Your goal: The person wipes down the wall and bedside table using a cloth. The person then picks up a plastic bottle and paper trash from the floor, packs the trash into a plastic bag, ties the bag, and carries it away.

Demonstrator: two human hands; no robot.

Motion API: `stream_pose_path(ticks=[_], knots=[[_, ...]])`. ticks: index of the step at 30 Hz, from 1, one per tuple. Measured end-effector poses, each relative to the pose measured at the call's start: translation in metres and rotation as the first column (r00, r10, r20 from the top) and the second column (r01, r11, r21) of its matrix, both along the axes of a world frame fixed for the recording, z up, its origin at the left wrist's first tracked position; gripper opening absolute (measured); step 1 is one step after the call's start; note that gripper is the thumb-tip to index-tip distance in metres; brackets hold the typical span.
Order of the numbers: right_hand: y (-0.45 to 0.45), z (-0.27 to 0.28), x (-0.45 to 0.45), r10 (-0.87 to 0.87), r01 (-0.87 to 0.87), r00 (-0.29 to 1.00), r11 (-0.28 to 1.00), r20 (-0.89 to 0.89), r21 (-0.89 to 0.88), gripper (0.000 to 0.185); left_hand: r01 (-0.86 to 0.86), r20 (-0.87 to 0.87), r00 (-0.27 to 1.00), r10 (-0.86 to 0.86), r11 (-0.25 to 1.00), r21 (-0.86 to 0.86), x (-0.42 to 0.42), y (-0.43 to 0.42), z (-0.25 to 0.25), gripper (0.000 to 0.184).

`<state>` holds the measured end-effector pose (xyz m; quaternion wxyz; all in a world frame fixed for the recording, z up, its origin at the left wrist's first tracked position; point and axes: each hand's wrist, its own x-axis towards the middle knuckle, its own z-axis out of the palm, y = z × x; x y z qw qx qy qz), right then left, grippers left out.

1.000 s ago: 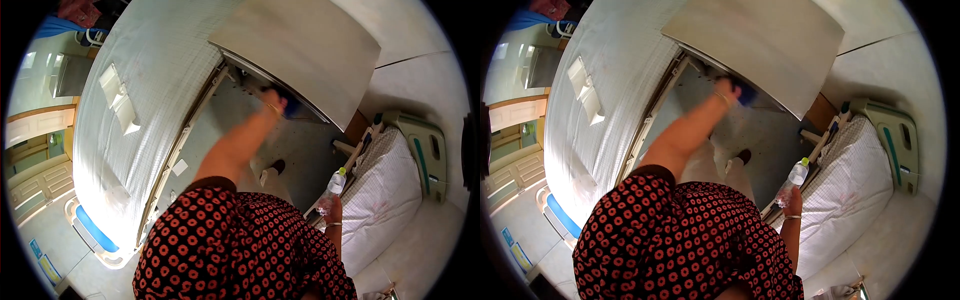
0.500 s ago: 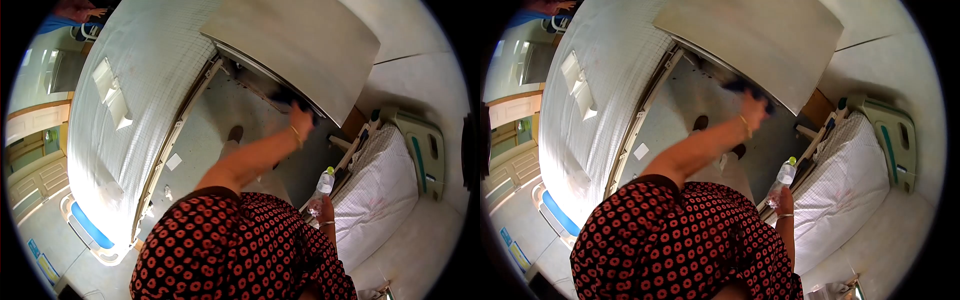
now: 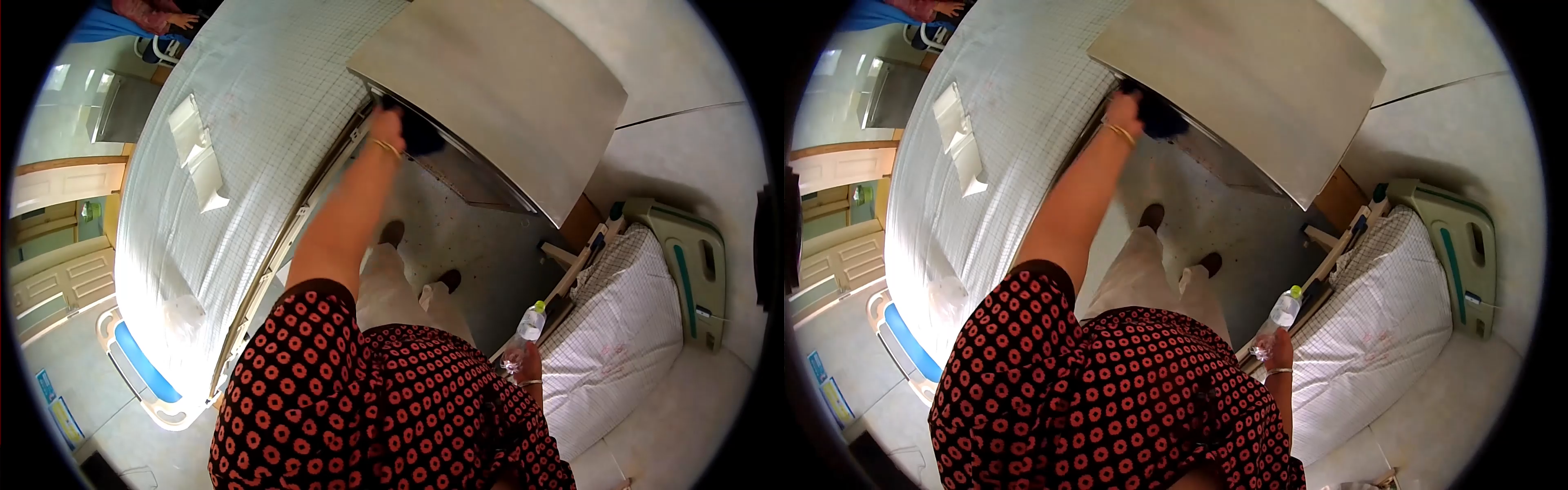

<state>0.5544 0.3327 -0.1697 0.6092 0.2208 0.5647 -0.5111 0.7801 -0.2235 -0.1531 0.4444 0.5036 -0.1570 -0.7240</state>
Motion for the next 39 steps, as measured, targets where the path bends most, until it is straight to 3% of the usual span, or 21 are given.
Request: stream_pose_path(ticks=[2, 4, 5, 6, 8, 10, 11, 12, 14, 17, 19, 21, 23, 24, 26, 30, 32, 34, 36, 38, 39], knots=[[-0.003, 0.010, 0.010, -0.075, 0.083, 0.995, 0.986, -0.059, 0.147, 0.031, -0.061, -0.024, 0.998, 0.060, 0.997, -0.040, 0.009, -0.005, 0.019, 0.035], [0.005, 0.002, 0.010, -0.099, 0.103, 0.994, 0.985, -0.035, 0.135, 0.031, -0.020, 0.213, 0.977, 0.030, 0.999, -0.050, 0.000, 0.004, 0.020, 0.044], [0.000, 0.007, 0.012, -0.106, 0.109, 0.994, 0.983, -0.029, 0.147, 0.031, 0.099, 0.415, 0.909, -0.041, 0.988, -0.120, -0.003, -0.004, -0.050, 0.050], [-0.003, 0.011, 0.014, -0.109, 0.112, 0.994, 0.981, -0.024, 0.160, 0.031, 0.153, 0.488, 0.871, -0.062, 0.977, -0.148, -0.017, 0.010, -0.077, 0.052], [-0.002, 0.004, 0.011, -0.081, 0.079, 0.997, 0.980, 0.003, 0.183, 0.032, 0.282, 0.700, 0.713, -0.040, 0.930, -0.235, -0.051, 0.067, -0.027, 0.058], [-0.009, 0.003, 0.008, -0.043, 0.036, 0.999, 0.977, 0.030, 0.208, 0.032, 0.378, 0.677, 0.713, -0.185, 0.914, -0.149, -0.081, 0.114, -0.012, 0.059], [-0.019, 0.004, 0.007, 0.023, -0.020, 1.000, 0.973, -0.009, 0.231, 0.032, 0.359, 0.515, 0.831, -0.212, 0.911, -0.204, -0.099, 0.135, -0.034, 0.059], [-0.029, 0.004, 0.007, 0.087, -0.073, 0.995, 0.965, -0.047, 0.252, 0.033, 0.526, 0.502, 0.765, -0.404, 0.841, -0.124, -0.107, 0.149, -0.033, 0.060], [-0.049, 0.007, 0.011, 0.111, -0.090, 0.987, 0.980, -0.114, 0.176, 0.033, 0.671, 0.469, 0.670, -0.575, 0.740, -0.050, -0.108, 0.162, -0.028, 0.061], [-0.077, 0.025, 0.016, 0.217, -0.188, 0.947, 0.972, -0.238, 0.141, 0.035, 0.713, 0.582, 0.620, -0.526, 0.687, -0.139, -0.101, 0.161, -0.001, 0.056], [-0.071, 0.013, 0.011, 0.238, -0.214, 0.951, 0.968, -0.199, 0.133, 0.035, 0.810, 0.517, 0.585, -0.625, 0.421, -0.407, -0.080, 0.143, 0.053, 0.048], [-0.057, -0.003, 0.005, 0.249, -0.249, 0.963, 0.968, -0.101, 0.019, 0.035, 0.759, 0.535, 0.651, -0.539, 0.474, -0.446, -0.080, 0.122, 0.077, 0.042], [-0.057, -0.005, 0.016, 0.157, -0.142, 0.979, 0.983, -0.128, 0.118, 0.034, 0.698, 0.464, 0.709, -0.531, 0.624, -0.352, -0.082, 0.084, 0.072, 0.041], [-0.061, -0.003, 0.023, 0.076, -0.041, 0.984, 0.976, -0.160, 0.212, 0.033, 0.705, 0.614, 0.675, -0.409, 0.602, -0.374, -0.070, 0.063, 0.088, 0.043], [-0.062, 0.004, 0.035, 0.015, 0.013, 0.989, 0.982, -0.146, 0.190, 0.031, 0.711, 0.822, 0.551, -0.144, 0.597, -0.372, -0.052, 0.022, 0.081, 0.045], [-0.039, -0.011, 0.052, -0.092, 0.112, 0.990, 0.977, -0.111, 0.183, 0.036, 0.515, 0.916, 0.292, 0.277, 0.761, -0.394, 0.017, -0.091, 0.068, 0.049], [-0.033, -0.015, 0.066, -0.114, 0.136, 0.984, 0.978, -0.140, 0.159, 0.036, 0.401, 0.926, 0.184, 0.331, 0.834, -0.378, 0.053, -0.132, 0.086, 0.043], [-0.025, -0.017, 0.082, -0.122, 0.126, 0.992, 0.980, -0.039, 0.155, 0.026, 0.446, 0.898, 0.117, 0.424, 0.786, -0.429, 0.064, -0.154, 0.102, 0.042], [-0.040, 0.000, 0.111, -0.195, 0.211, 0.974, 0.967, -0.116, 0.143, 0.028, 0.657, 0.888, 0.226, 0.400, 0.611, -0.442, 0.052, -0.161, 0.112, 0.044], [-0.042, -0.001, 0.132, -0.323, 0.344, 0.936, 0.923, -0.142, 0.172, 0.029, 0.763, 0.881, 0.271, 0.389, 0.470, -0.443, 0.008, -0.136, 0.121, 0.024], [-0.036, -0.006, 0.138, -0.277, 0.295, 0.953, 0.938, -0.120, 0.182, 0.029, 0.779, 0.895, 0.313, 0.317, 0.454, -0.433, -0.014, -0.116, 0.117, 0.032]])
